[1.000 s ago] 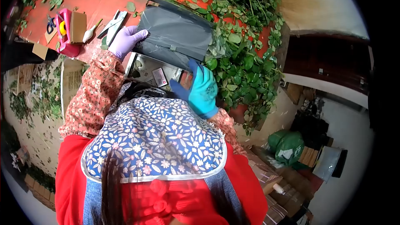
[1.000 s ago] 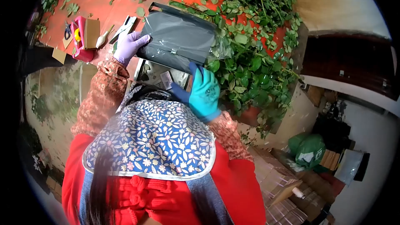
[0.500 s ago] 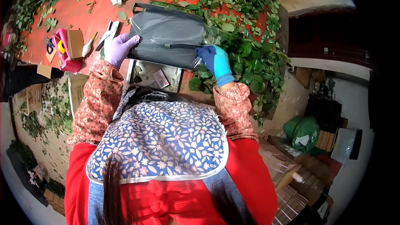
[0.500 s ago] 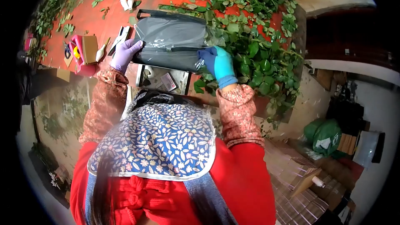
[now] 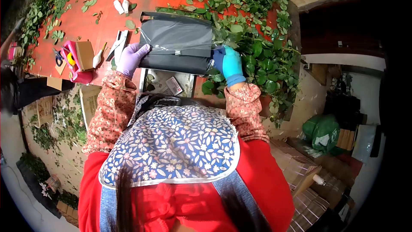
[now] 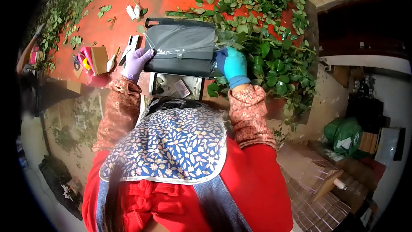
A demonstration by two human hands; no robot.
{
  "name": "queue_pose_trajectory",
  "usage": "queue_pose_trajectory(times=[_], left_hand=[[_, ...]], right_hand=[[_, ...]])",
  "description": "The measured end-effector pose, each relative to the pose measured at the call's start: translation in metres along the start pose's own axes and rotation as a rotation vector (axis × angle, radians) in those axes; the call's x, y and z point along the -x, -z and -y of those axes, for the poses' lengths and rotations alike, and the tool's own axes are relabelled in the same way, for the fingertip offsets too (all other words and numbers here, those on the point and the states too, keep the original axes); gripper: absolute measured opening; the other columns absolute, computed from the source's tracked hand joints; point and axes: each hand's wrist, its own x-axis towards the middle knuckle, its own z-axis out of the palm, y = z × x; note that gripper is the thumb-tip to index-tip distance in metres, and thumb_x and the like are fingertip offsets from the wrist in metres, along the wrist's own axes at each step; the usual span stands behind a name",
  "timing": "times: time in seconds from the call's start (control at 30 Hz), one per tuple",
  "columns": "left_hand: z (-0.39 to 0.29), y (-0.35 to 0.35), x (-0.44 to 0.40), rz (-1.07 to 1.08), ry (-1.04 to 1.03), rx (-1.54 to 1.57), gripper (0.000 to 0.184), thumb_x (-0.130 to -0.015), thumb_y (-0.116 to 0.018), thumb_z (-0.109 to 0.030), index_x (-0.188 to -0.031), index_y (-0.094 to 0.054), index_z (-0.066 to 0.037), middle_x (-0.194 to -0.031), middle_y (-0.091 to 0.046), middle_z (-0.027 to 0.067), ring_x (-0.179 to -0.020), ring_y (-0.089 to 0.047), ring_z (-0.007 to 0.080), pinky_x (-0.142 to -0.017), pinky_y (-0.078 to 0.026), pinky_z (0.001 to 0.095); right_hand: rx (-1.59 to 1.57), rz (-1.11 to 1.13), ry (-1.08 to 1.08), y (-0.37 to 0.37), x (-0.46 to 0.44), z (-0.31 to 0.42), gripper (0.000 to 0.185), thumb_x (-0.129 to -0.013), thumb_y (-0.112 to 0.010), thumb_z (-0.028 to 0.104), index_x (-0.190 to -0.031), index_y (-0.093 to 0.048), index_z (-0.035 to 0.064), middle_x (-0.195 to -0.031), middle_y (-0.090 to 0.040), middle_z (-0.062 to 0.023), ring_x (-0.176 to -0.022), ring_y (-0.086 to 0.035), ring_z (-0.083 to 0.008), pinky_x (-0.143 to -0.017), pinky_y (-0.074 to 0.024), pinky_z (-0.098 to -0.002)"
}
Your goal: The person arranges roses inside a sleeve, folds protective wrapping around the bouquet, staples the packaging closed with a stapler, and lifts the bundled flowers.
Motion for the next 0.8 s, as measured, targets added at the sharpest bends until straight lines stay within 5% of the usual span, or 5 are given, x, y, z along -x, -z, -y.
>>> queue_pose_trajectory(times=[0.3, 0.37, 0.53, 0.6, 0.8], left_hand=[[0.004, 0.005, -0.004, 0.011, -0.116, -0.115, 0.027, -0.092, -0.070, -0.025, -0.102, -0.070, 0.000, -0.077, -0.067, -0.0018, -0.062, -0.056, 0.0043, -0.058, -0.045, 0.0204], [0.013, 0.012, -0.011, 0.019, -0.090, -0.142, 0.027, -0.091, -0.070, -0.025, -0.102, -0.070, 0.000, -0.074, -0.066, -0.0022, -0.061, -0.055, 0.0035, -0.057, -0.044, 0.0199], [0.005, 0.017, -0.009, 0.045, -0.047, -0.181, 0.028, -0.091, -0.070, -0.026, -0.103, -0.072, -0.001, -0.073, -0.063, -0.0051, -0.061, -0.050, 0.0020, -0.056, -0.040, 0.0184], [0.003, 0.019, -0.008, 0.080, -0.016, -0.155, 0.026, -0.091, -0.071, -0.025, -0.103, -0.072, -0.001, -0.073, -0.063, -0.0050, -0.061, -0.051, 0.0021, -0.056, -0.040, 0.0189], [-0.002, 0.021, -0.004, 0.204, 0.044, -0.059, 0.023, -0.094, -0.065, -0.019, -0.108, -0.066, -0.001, -0.089, -0.066, -0.0037, -0.076, -0.058, 0.0042, -0.070, -0.046, 0.0215]], right_hand=[[-0.367, -0.075, -0.499, 0.068, -0.006, -0.014, 0.032, -0.092, -0.061, 0.033, -0.090, -0.069, 0.0018, -0.072, -0.067, -0.0124, -0.064, -0.062, -0.0217, -0.061, -0.0487, -0.0355], [0.195, -0.234, -0.275, 0.099, 0.016, 0.028, 0.033, -0.094, -0.059, 0.034, -0.092, -0.069, 0.0032, -0.077, -0.069, -0.0145, -0.064, -0.064, -0.0258, -0.059, -0.0490, -0.0348], [0.161, -0.242, 0.676, 0.032, 0.017, 0.107, 0.036, -0.083, -0.070, 0.019, -0.112, -0.062, -0.0003, -0.092, -0.067, -0.0136, -0.077, -0.065, -0.0261, -0.069, -0.0522, -0.0375], [0.680, 0.024, 0.670, -0.011, 0.015, 0.117, 0.066, -0.081, -0.069, 0.040, -0.129, -0.052, -0.0023, -0.136, -0.050, -0.0226, -0.127, -0.048, -0.0352, -0.110, -0.0340, -0.0470], [0.292, 0.132, 0.762, -0.057, 0.027, 0.092, 0.068, -0.085, -0.060, 0.053, -0.128, -0.055, 0.0013, -0.140, -0.047, -0.0192, -0.133, -0.041, -0.0357, -0.112, -0.0268, -0.0510]])
